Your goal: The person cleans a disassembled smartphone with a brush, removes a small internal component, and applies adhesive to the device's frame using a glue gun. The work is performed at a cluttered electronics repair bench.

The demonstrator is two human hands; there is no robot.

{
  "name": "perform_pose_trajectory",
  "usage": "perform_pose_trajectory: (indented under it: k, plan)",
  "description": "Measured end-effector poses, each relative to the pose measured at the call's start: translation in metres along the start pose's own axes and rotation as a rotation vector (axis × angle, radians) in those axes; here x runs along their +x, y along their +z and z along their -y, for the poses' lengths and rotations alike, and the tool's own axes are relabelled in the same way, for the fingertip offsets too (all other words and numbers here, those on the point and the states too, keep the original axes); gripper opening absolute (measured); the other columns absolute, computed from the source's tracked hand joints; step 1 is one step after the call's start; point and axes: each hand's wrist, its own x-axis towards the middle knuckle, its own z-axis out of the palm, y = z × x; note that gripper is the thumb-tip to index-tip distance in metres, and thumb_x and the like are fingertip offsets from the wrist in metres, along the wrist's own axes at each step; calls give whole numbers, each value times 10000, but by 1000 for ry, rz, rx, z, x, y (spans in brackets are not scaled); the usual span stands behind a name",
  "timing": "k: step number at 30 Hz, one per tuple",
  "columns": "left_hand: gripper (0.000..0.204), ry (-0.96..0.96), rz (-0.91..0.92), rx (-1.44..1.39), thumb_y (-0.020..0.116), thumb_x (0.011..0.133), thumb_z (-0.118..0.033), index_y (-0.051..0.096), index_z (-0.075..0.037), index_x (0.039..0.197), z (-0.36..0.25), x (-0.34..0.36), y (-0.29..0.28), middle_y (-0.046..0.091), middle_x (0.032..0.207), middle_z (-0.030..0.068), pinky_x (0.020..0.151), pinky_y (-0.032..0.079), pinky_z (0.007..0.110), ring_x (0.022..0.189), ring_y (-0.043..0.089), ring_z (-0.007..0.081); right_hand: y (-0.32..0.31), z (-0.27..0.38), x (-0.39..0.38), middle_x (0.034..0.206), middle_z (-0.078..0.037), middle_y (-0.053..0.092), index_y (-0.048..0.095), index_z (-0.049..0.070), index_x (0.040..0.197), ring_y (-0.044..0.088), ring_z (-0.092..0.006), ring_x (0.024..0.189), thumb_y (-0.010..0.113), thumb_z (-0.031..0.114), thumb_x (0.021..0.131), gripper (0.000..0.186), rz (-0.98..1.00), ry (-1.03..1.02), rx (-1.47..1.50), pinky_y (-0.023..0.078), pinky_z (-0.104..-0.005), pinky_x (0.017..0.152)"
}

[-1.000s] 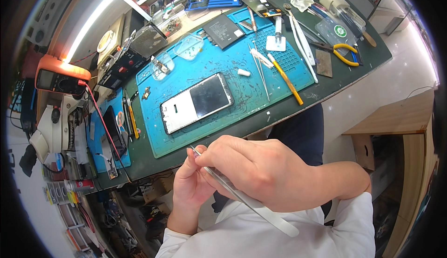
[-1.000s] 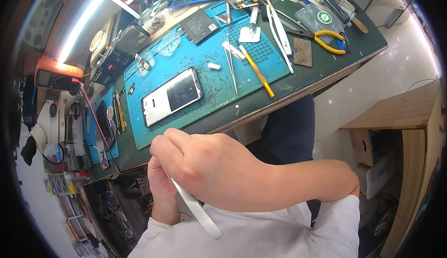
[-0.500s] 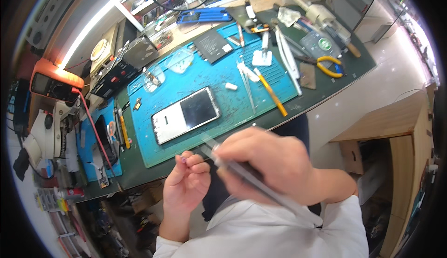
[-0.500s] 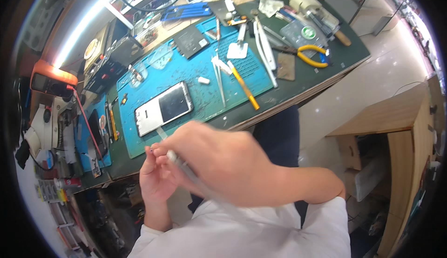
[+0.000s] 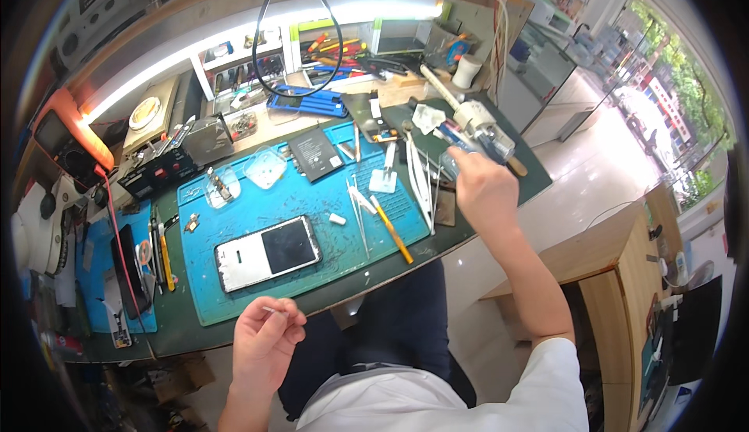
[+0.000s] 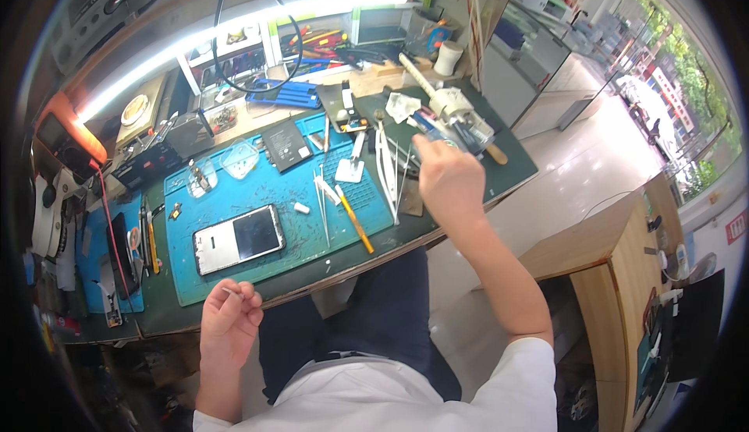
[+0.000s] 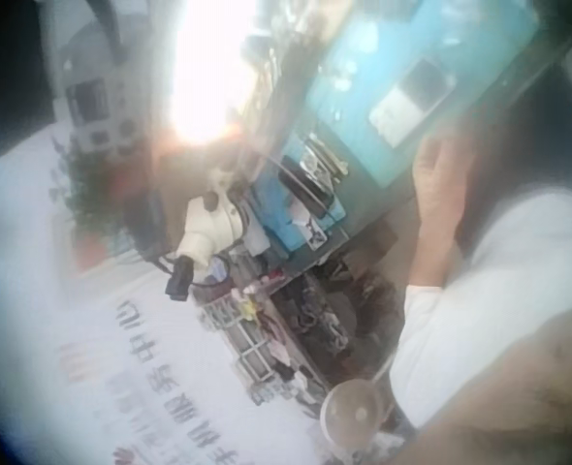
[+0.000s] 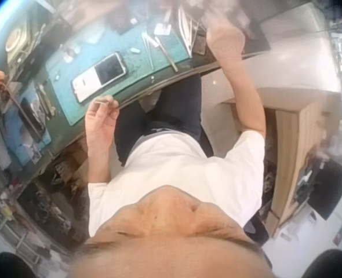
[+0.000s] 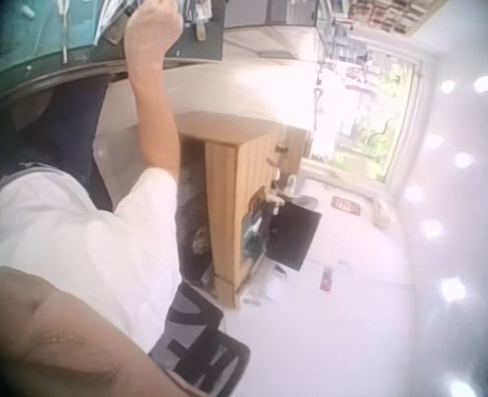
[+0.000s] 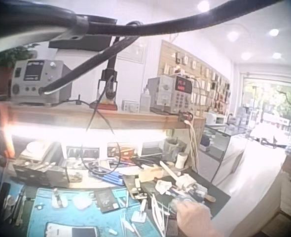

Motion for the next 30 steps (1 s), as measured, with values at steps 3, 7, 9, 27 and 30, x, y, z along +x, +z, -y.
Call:
perform_pose_trajectory:
  k: [3,7,9,27,30]
  plan:
    - [65,70,20,110,628,964,-70,632,-32,1017,0,1,-3,621,978,93,714,515,287,916,625,184,1,-49,38,873,-113,680,673,92,1102,681,-298,854,685,270,861,300,26,246,-209,537,-418,732]
    - [84,34,6,-33,631,965,-70,629,-24,1035,2,7,3,616,977,84,722,518,292,895,615,180,27,-84,70,1040,-182,706,656,57,1135,674,-348,995,760,446,776,539,469,407,-178,531,-450,830]
    - [113,25,24,-6,644,955,-54,645,-20,1062,9,18,3,649,978,74,736,530,291,911,638,166,45,-116,67,1012,-224,708,692,29,1097,681,-370,973,722,417,800,489,480,417,-49,526,-454,837]
    - [101,68,145,239,662,941,-39,639,-15,1036,48,32,45,702,982,106,716,559,265,878,686,163,-68,34,-104,682,52,412,547,103,854,409,-78,648,561,368,1017,312,-326,514,2633,375,-266,669]
    - [117,-63,199,73,657,947,-51,644,-12,1057,61,33,54,707,1038,122,771,581,288,951,697,194,-69,77,-90,654,70,433,633,137,853,413,-76,644,605,479,955,358,-271,532,2834,370,-266,665]
